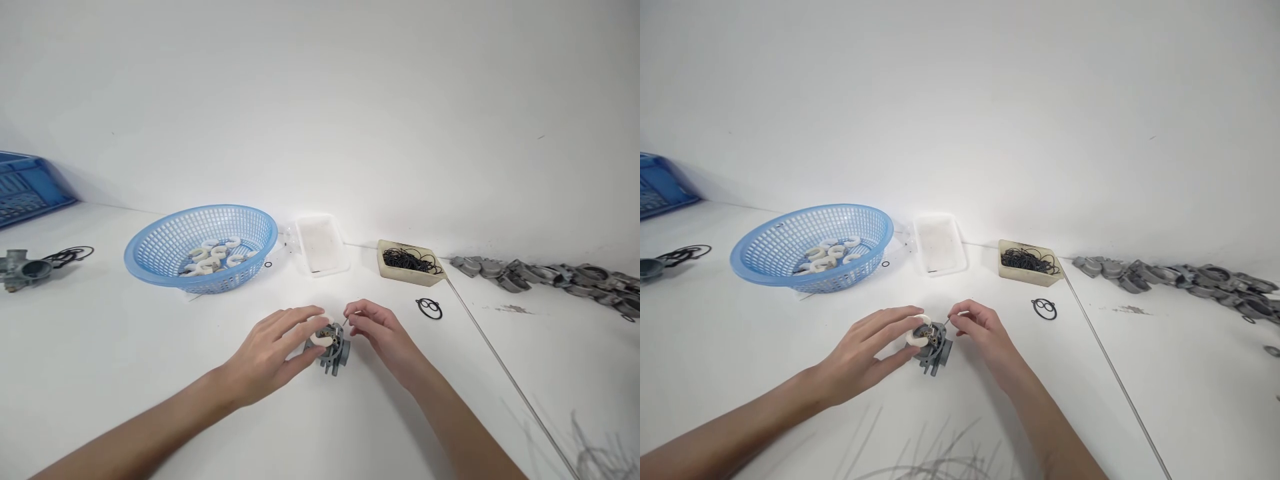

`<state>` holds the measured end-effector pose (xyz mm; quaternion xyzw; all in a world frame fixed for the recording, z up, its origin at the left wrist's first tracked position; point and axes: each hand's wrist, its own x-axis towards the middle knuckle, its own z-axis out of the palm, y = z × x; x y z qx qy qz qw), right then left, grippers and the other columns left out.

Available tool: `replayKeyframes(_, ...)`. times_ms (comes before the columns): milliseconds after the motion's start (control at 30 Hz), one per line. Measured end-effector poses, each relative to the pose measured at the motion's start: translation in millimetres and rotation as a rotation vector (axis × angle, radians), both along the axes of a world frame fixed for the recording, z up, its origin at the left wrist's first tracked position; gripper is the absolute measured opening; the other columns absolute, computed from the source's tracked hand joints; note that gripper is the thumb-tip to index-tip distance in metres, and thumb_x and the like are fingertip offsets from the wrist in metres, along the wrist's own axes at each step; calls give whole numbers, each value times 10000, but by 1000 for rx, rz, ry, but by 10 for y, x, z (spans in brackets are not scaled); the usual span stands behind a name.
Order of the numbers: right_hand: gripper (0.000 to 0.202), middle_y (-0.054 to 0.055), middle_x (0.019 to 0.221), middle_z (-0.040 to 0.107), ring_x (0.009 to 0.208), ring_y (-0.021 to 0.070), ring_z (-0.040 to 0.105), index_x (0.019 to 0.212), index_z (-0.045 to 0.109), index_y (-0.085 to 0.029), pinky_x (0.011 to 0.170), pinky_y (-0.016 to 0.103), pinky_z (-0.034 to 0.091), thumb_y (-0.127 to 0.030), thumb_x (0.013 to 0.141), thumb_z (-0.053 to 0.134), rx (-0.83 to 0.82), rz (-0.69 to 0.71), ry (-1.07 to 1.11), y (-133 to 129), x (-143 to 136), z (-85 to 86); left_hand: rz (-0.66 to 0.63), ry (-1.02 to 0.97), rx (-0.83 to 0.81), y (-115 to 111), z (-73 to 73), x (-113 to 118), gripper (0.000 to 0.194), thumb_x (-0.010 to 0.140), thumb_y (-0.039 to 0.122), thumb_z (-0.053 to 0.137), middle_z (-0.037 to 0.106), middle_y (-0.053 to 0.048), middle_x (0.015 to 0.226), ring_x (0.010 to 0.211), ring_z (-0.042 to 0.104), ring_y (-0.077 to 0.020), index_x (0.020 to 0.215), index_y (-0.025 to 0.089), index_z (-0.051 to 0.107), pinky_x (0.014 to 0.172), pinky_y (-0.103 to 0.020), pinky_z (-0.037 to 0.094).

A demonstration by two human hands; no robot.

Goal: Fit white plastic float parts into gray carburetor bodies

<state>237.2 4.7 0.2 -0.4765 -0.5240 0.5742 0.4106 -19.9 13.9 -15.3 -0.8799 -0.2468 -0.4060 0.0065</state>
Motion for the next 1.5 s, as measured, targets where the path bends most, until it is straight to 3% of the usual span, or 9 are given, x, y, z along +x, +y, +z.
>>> replayKeyframes(167,222,59,1227,529,980,184,530,991,683,-244,922,338,449,-456,1030,630,278,131,-73,-93,-16,93,-54,18,134,-58,59,-19,389,1029,189,668,753,-142,1291,963,771,-203,1404,184,563,834,-328,603)
replayKeyframes(300,178,55,1237,524,1075,196,513,1032,649,-276,950,333,437,-414,1086,551,371,152,-165,-175,-21,149,-70,46,168,-118,83,-20,291,1016,144,665,751,-154,1304,881,760,-199,1297,160,594,757,-335,566)
replayKeyframes(600,178,82,1211,527,1291,249,475,1012,623,-245,993,361,468,-368,1091,521,335,220,-130,-186,-15,131,-52,58,159,-136,96,7,190,997,179,660,764,-125,1251,765,738,-173,1175,189,595,702,-317,550)
replayKeyframes(867,184,89,1226,541,1312,254,472,1011,618,-242,986,362,476,-373,1096,521,346,219,-150,-203,-3,147,-56,50,186,-137,120,12,192,986,181,666,775,-118,1220,720,707,-166,1166,183,598,678,-320,529)
replayKeyframes(1167,194,72,1196,546,1084,207,556,990,639,-238,960,355,462,-360,1092,529,361,282,-193,-227,-44,221,-62,36,209,-151,145,32,173,990,200,662,791,-119,1161,671,683,-156,1145,177,588,627,-324,522)
replayKeyframes(1500,136,61,1077,581,947,181,564,969,677,-212,856,332,476,-312,1041,620,317,219,-121,-204,-103,162,-69,76,286,-155,58,-11,222,938,169,730,765,-136,1208,738,686,-161,1126,151,615,675,-326,537)
